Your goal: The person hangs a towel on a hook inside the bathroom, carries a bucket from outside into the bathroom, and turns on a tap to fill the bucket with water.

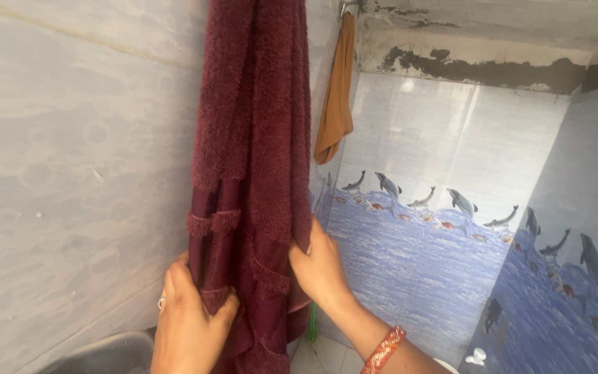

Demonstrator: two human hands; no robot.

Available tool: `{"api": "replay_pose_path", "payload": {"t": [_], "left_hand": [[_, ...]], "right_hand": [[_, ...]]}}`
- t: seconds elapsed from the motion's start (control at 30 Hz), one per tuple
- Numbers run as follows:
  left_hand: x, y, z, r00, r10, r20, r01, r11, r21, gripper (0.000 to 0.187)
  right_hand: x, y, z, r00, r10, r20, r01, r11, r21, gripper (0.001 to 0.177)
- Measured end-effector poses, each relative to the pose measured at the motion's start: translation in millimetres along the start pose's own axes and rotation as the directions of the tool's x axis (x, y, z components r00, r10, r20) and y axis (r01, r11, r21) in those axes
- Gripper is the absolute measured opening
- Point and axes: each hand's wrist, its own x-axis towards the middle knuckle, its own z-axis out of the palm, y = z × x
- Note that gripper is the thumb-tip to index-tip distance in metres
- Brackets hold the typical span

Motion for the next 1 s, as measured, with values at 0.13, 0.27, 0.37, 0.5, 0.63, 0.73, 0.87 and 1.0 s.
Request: {"api": "replay_pose_path", "payload": {"t": [0.13, 0.27, 0.37, 0.5, 0.63, 0.73, 0.87, 1.0], "left_hand": [[-1, 1, -2, 0.999, -0.008, -0.032, 0.007, 0.999, -0.036, 0.098], [1, 0, -4, 0.986, -0.159, 0.058, 0.161, 0.986, -0.040, 0.103], [4, -4, -5, 0.978, -0.183, 0.101, 0.180, 0.983, 0.039, 0.094], [2, -10, -3, 0.972, -0.210, 0.106, 0.200, 0.975, 0.102, 0.070], [-2, -14, 0, 0.992, -0.126, 0.025, 0.125, 0.991, 0.051, 0.057], [-4, -16, -2, 0.993, -0.099, 0.061, 0.099, 0.995, 0.004, 0.050], [-2, -18, -2, 0.968, -0.211, 0.139, 0.200, 0.976, 0.088, 0.060], [-6, -25, 3, 0.999, -0.028, 0.033, 0.027, 0.999, 0.026, 0.075]], "right_hand": [[-3, -10, 1, 0.994, 0.112, 0.018, -0.112, 0.994, 0.013, 0.057], [-5, -10, 2, 0.979, 0.184, 0.085, -0.176, 0.980, -0.095, 0.063], [5, 5, 0, 0.999, 0.029, 0.025, -0.029, 0.999, -0.024, 0.056], [6, 14, 1, 0.999, 0.023, -0.044, -0.027, 0.994, -0.101, 0.061], [7, 8, -3, 0.996, 0.085, -0.013, -0.086, 0.996, -0.009, 0.053], [3, 5, -2, 0.997, 0.046, -0.057, -0.047, 0.999, -0.019, 0.055], [-2, -5, -3, 0.995, 0.095, -0.029, -0.097, 0.991, -0.093, 0.053], [-2, -8, -3, 0.990, 0.134, -0.032, -0.137, 0.984, -0.111, 0.052]]}}
